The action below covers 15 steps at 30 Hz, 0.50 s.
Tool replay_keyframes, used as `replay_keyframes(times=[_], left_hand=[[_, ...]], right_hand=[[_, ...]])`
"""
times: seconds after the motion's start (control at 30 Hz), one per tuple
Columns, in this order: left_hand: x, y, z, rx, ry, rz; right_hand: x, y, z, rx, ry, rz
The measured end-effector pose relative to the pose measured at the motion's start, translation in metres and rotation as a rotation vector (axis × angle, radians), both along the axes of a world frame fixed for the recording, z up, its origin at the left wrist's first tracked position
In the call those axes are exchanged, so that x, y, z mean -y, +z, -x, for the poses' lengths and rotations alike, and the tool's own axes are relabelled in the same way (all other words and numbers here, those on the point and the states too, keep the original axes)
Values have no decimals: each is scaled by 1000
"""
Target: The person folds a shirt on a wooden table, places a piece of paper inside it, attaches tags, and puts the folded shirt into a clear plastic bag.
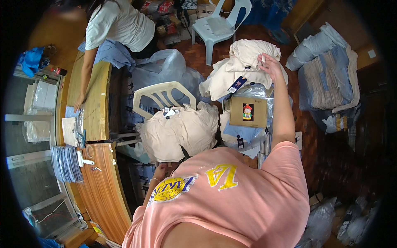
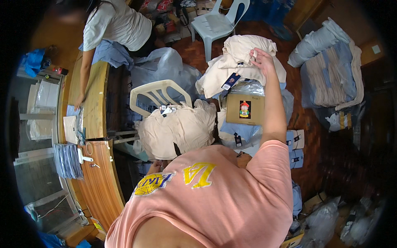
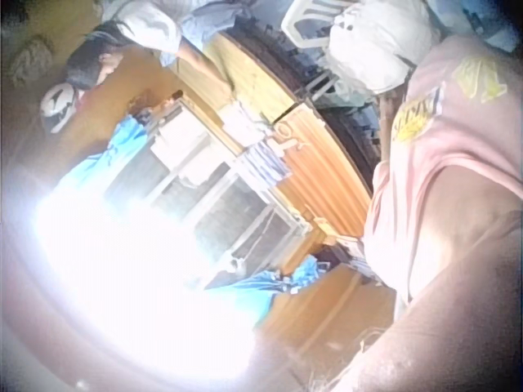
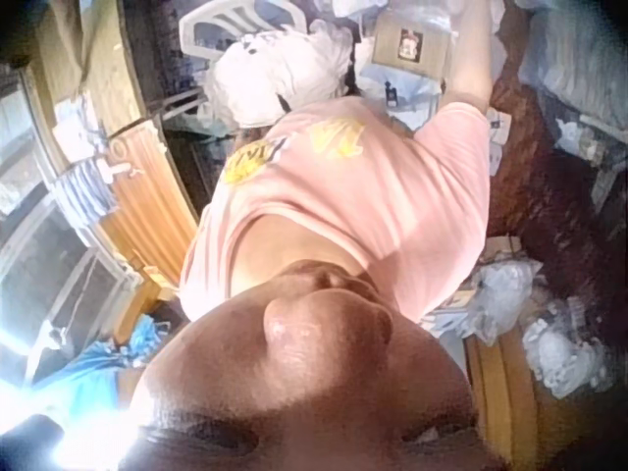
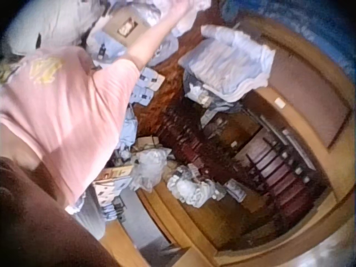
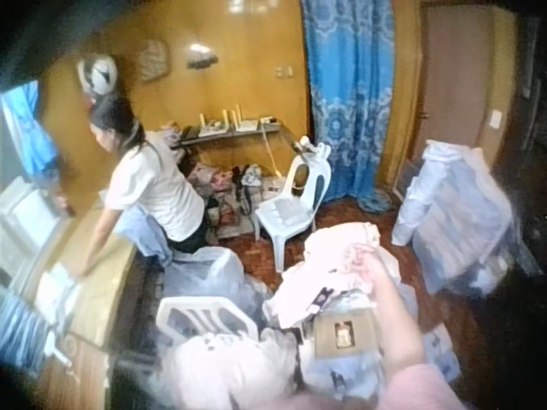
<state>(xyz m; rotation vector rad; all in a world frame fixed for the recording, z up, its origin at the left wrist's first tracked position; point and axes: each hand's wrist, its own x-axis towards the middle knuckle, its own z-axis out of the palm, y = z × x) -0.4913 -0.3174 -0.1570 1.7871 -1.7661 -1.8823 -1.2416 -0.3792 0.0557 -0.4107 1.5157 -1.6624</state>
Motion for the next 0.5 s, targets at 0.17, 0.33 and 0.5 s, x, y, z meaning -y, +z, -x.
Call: replay_keyframes(times=[0.17,0.33,0.5], left_hand=[[-24,24,-21,139,110,-71],[-34,48,-1,270,122,-46],[-48,65,27,275,72,-52]], right_hand=[[29,-9,43,-299,8,-182],[50,-52,76,-874,-158,-391],[66,-39,53,-1003,-262,-452]])
